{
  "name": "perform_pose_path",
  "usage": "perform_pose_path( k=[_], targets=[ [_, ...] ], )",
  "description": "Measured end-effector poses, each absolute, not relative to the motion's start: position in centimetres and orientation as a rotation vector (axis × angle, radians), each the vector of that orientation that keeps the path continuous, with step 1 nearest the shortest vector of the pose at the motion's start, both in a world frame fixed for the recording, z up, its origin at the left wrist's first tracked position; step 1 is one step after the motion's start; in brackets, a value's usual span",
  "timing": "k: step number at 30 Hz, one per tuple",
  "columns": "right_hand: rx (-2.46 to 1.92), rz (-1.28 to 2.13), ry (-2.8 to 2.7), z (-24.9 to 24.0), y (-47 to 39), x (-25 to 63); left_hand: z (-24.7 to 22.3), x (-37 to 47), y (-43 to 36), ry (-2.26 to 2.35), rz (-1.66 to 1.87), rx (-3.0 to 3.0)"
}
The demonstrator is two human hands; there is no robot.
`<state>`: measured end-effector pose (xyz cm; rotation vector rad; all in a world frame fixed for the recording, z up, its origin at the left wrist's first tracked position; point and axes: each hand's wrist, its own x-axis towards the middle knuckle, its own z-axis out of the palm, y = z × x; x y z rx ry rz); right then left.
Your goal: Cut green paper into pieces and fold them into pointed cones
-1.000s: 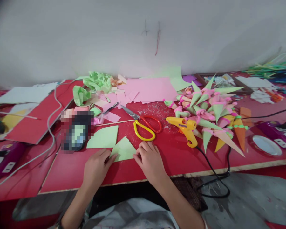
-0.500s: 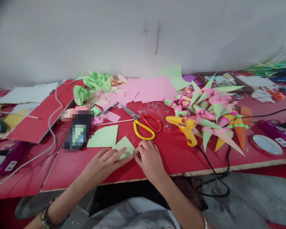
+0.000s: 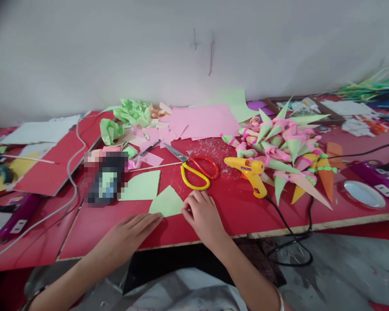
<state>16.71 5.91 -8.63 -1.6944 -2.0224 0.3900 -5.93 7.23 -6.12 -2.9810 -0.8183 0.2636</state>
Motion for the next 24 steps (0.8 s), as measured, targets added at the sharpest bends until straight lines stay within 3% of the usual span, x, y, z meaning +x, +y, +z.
perform_pose_path(
  k=[6, 17, 20, 24],
  targets=[
    [-1.647, 0.435, -2.015, -8.3, 5.7, 17.9, -7.0, -7.7, 6.6, -1.083, 0.182, -2.976],
    [-1.39, 0.494, -2.169, -7.8, 5.8, 17.6, -6.1, -7.6, 7.4, -1.161, -0.096, -2.99],
    [-1.403, 0.353, -2.253, -8.0, 6.4, 17.1, -5.9, -5.9, 7.9, -1.195, -0.155, -2.96],
    [-1.32, -0.109, -2.413, -8.4, 6.8, 16.5, -6.1, -3.1, 8.4, -1.175, -0.203, -2.884]
  ],
)
